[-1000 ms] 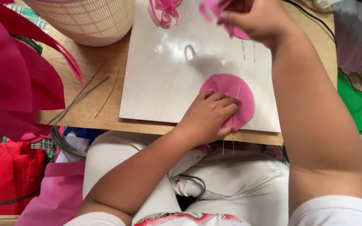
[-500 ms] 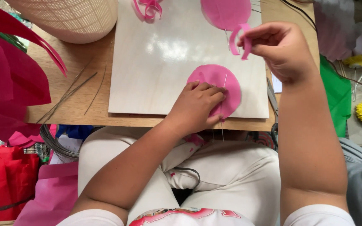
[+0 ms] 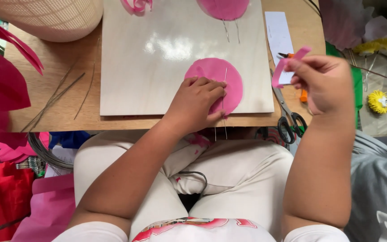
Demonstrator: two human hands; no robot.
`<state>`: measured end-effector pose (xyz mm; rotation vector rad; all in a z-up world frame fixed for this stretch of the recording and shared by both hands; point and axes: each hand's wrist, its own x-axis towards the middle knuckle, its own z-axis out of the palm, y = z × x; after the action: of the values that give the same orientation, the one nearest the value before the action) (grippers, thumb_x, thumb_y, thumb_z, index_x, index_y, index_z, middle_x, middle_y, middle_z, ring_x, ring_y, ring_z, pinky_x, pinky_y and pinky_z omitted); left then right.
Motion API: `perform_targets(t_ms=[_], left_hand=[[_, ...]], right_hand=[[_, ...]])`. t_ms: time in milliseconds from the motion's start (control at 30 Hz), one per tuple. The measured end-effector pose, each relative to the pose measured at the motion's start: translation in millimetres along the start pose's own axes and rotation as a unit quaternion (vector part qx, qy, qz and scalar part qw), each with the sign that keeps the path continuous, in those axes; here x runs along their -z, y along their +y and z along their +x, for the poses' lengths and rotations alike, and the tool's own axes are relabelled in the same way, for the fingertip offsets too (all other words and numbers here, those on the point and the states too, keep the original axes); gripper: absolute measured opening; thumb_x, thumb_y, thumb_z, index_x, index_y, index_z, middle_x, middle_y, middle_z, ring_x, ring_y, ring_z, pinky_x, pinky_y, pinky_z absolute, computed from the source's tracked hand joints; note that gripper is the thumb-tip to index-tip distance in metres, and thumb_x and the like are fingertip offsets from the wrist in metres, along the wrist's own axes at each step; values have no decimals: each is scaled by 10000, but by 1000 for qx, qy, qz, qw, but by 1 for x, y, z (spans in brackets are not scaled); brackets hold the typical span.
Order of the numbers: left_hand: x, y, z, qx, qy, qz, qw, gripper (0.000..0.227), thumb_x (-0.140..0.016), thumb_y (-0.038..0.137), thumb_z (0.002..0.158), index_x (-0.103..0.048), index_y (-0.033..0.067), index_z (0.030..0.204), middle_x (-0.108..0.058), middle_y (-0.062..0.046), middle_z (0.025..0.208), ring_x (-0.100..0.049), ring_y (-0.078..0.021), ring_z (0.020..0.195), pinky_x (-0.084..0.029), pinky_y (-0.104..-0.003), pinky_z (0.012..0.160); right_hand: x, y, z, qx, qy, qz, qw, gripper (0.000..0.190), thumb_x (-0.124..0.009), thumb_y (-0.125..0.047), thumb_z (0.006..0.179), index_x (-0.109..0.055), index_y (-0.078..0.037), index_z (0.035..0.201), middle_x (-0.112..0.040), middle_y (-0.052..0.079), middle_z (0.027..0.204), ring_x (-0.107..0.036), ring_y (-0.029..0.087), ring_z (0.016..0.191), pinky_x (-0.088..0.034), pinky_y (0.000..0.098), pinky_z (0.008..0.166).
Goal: Assembling pink fabric petals using a hot glue gun and scissors to create a flower.
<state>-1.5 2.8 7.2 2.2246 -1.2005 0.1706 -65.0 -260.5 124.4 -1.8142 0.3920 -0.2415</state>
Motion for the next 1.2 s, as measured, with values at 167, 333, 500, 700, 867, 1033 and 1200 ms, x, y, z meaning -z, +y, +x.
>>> perform_targets(t_ms=[167, 333, 500, 700, 867, 1033, 1200], left_hand=[[11, 6, 3, 15, -48, 10, 999, 393, -723, 429, 854, -687, 171, 1149, -680, -7, 1347, -598, -259, 1234, -396, -513, 1045], [20, 11, 4, 30, -92, 25, 995, 389, -712, 419, 887, -665, 174, 1186, -672, -41, 1346, -585, -266, 1298, -397, -551, 1106], [19, 11, 5, 26, -85, 17, 996, 388, -715, 420, 886, -662, 163, 1172, -673, -48, 1341, -587, -275, 1291, -401, -548, 1102], [20, 12, 5, 29, -86, 15, 996, 386, -701, 433, 905, -663, 157, 1172, -673, -57, 1342, -581, -278, 1304, -393, -554, 1109], [18, 10, 5, 28, -82, 19, 996, 397, -709, 447, 896, -660, 172, 1180, -673, -37, 1336, -582, -263, 1299, -397, -548, 1109], [8, 4, 2, -1, -15, -10, 1000, 428, -717, 435, 851, -707, 139, 1159, -692, 10, 1342, -608, -265, 1171, -397, -455, 1010], [7, 3, 1, 1, -28, -5, 1000, 439, -695, 442, 869, -701, 136, 1184, -682, 0, 1360, -597, -274, 1186, -395, -462, 1007]], right_hand=[[-24, 51, 8, -39, -17, -131, 990, 170, -814, -166, 910, -771, -79, 1050, -725, 40, 838, -629, 61, 658, -505, 171, 590], [-21, 72, 6, -14, -28, -74, 997, 329, -703, 29, 925, -713, -63, 1241, -725, 84, 936, -710, 94, 777, -598, 160, 673], [-1, 66, 0, -1, -152, 22, 988, 798, -699, 172, 708, -458, -75, 1428, -684, 154, 1093, -663, 147, 1006, -603, 295, 969], [16, 110, 5, 11, -93, 25, 995, 504, -770, 118, 788, -512, -71, 1178, -622, 75, 1008, -677, 108, 922, -633, 221, 845], [22, 86, -27, 16, -33, -43, 998, 315, -800, 49, 858, -640, -35, 1116, -714, 90, 948, -698, 81, 811, -613, 199, 760], [18, 23, -74, -9, -35, -213, 976, 51, -749, -34, 941, -778, -72, 960, -764, 22, 893, -535, 27, 613, -405, 178, 529], [28, 6, -104, 42, -103, -279, 954, 82, -663, -103, 979, -735, -72, 960, -710, -2, 901, -555, 95, 768, -425, 246, 688]])
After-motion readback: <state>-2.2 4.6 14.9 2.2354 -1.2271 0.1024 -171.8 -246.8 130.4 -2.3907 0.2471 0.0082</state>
